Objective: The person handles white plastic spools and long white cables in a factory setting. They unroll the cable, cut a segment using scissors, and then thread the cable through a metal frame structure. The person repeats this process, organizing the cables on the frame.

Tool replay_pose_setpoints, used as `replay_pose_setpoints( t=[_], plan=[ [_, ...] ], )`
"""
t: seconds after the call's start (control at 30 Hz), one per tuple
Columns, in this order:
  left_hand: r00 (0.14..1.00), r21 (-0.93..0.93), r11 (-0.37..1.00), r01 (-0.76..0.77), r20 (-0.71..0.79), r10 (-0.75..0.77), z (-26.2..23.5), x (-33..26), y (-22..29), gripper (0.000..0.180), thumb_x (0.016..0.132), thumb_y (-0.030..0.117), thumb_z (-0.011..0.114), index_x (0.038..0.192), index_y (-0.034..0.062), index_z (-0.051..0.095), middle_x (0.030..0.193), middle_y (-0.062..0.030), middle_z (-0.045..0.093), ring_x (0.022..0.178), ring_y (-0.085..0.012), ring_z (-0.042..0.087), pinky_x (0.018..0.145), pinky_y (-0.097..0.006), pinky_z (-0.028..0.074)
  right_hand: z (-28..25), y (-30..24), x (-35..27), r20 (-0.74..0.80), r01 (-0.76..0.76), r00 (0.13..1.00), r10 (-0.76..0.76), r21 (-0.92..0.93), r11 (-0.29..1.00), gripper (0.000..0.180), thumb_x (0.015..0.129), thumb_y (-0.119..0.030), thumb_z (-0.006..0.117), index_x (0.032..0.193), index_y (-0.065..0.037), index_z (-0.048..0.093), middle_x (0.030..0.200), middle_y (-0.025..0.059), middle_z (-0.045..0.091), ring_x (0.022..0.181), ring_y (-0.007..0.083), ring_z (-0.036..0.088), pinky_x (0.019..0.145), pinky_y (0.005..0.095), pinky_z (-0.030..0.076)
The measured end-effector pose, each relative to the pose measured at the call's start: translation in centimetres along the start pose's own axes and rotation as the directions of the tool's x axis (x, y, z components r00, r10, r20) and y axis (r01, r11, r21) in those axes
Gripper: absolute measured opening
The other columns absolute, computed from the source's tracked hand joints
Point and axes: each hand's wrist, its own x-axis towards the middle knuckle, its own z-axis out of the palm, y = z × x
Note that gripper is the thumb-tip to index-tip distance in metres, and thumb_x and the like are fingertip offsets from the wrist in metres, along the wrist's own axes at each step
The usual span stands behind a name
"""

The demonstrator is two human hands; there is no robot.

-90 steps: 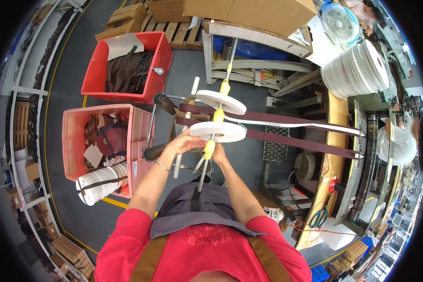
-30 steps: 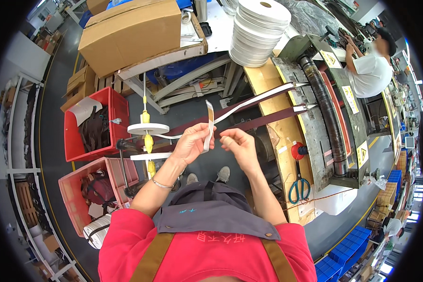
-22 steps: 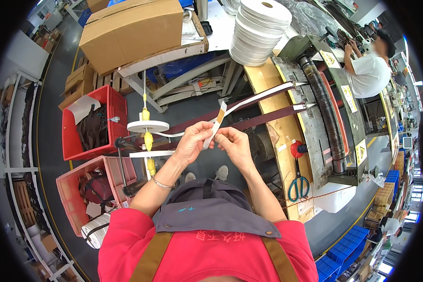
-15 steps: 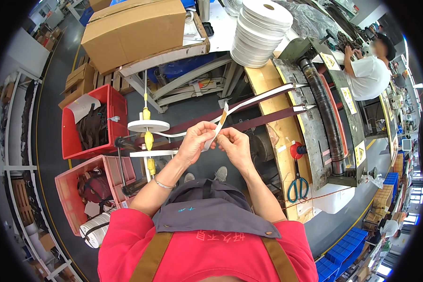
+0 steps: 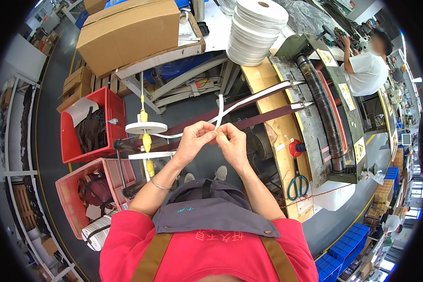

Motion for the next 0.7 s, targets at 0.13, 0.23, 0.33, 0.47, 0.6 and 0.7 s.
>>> replay_pose_setpoints(
  t=[0.13, 0.23, 0.33, 0.47, 0.6, 0.7],
  plan=[
    [0.996, -0.124, 0.989, 0.086, 0.024, -0.083, -0.7, 0.7, 0.2, 0.013, 0.082, 0.009, 0.057, 0.087, -0.0021, 0.058, 0.073, -0.0058, 0.061, 0.063, -0.0101, 0.057, 0.059, -0.02, 0.045, 0.2, 0.8, 0.4, 0.002, -0.013, 1.0, 0.013, 0.117, 0.993, 0.011, 0.078, -0.007, 0.052, 0.073, 0.002, 0.056, 0.061, 0.0057, 0.061, 0.055, 0.0048, 0.053, 0.049, 0.0199, 0.04],
    [0.995, -0.147, 0.984, 0.1, 0.033, -0.096, -0.7, 0.8, 0.4, 0.011, 0.081, 0.008, 0.058, 0.085, -0.0016, 0.058, 0.072, -0.0055, 0.061, 0.063, -0.0093, 0.057, 0.059, -0.02, 0.045, 0.4, 0.9, 0.4, -0.008, -0.024, 1.0, 0.025, 0.162, 0.986, 0.011, 0.078, -0.007, 0.051, 0.072, 0.001, 0.056, 0.059, 0.0034, 0.058, 0.054, 0.0037, 0.05, 0.048, 0.0194, 0.038],
    [0.993, -0.053, 0.994, 0.1, 0.067, -0.096, -0.8, 0.7, 0.9, 0.009, 0.08, 0.007, 0.059, 0.083, -0.0013, 0.059, 0.072, -0.0042, 0.06, 0.062, -0.0075, 0.054, 0.058, -0.019, 0.043, 0.4, 1.3, 0.4, -0.012, -0.03, 0.999, 0.033, 0.149, 0.988, 0.011, 0.078, -0.007, 0.051, 0.071, 0.001, 0.055, 0.057, 0.0006, 0.054, 0.052, 0.0028, 0.045, 0.047, 0.0196, 0.036],
    [0.992, -0.007, 0.993, 0.117, 0.056, -0.117, -0.9, 0.8, 1.2, 0.007, 0.079, 0.006, 0.059, 0.081, -0.0009, 0.06, 0.071, -0.0023, 0.059, 0.062, -0.0055, 0.051, 0.056, -0.018, 0.04, 0.4, 1.9, 0.3, -0.012, 0.02, 1.0, -0.019, 0.112, 0.993, 0.011, 0.078, -0.007, 0.05, 0.07, 0.0, 0.053, 0.056, -0.002, 0.049, 0.051, 0.0022, 0.04, 0.045, 0.0198, 0.033],
    [0.978, -0.064, 0.982, 0.18, 0.115, -0.172, -2.0, 1.0, 0.2, 0.011, 0.079, 0.009, 0.06, 0.082, -0.0013, 0.06, 0.076, -0.0038, 0.06, 0.068, -0.0071, 0.056, 0.064, -0.021, 0.047, 0.6, 1.4, 0.2, 0.011, 0.004, 1.0, -0.006, 0.172, 0.985, 0.011, 0.078, -0.007, 0.05, 0.071, 0.0, 0.052, 0.057, -0.0021, 0.049, 0.052, 0.0023, 0.041, 0.046, 0.0196, 0.033],
    [0.968, -0.166, 0.959, 0.229, 0.146, -0.206, -1.4, 1.0, 1.0, 0.011, 0.079, 0.009, 0.06, 0.084, -0.0005, 0.059, 0.076, -0.0043, 0.06, 0.067, -0.0087, 0.057, 0.062, -0.023, 0.049, 0.3, 0.9, 0.3, 0.036, -0.03, 0.999, 0.023, 0.217, 0.976, 0.01, 0.079, -0.007, 0.05, 0.072, 0.0, 0.052, 0.059, -0.002, 0.05, 0.053, 0.0025, 0.042, 0.047, 0.0193, 0.034]
  ],
)
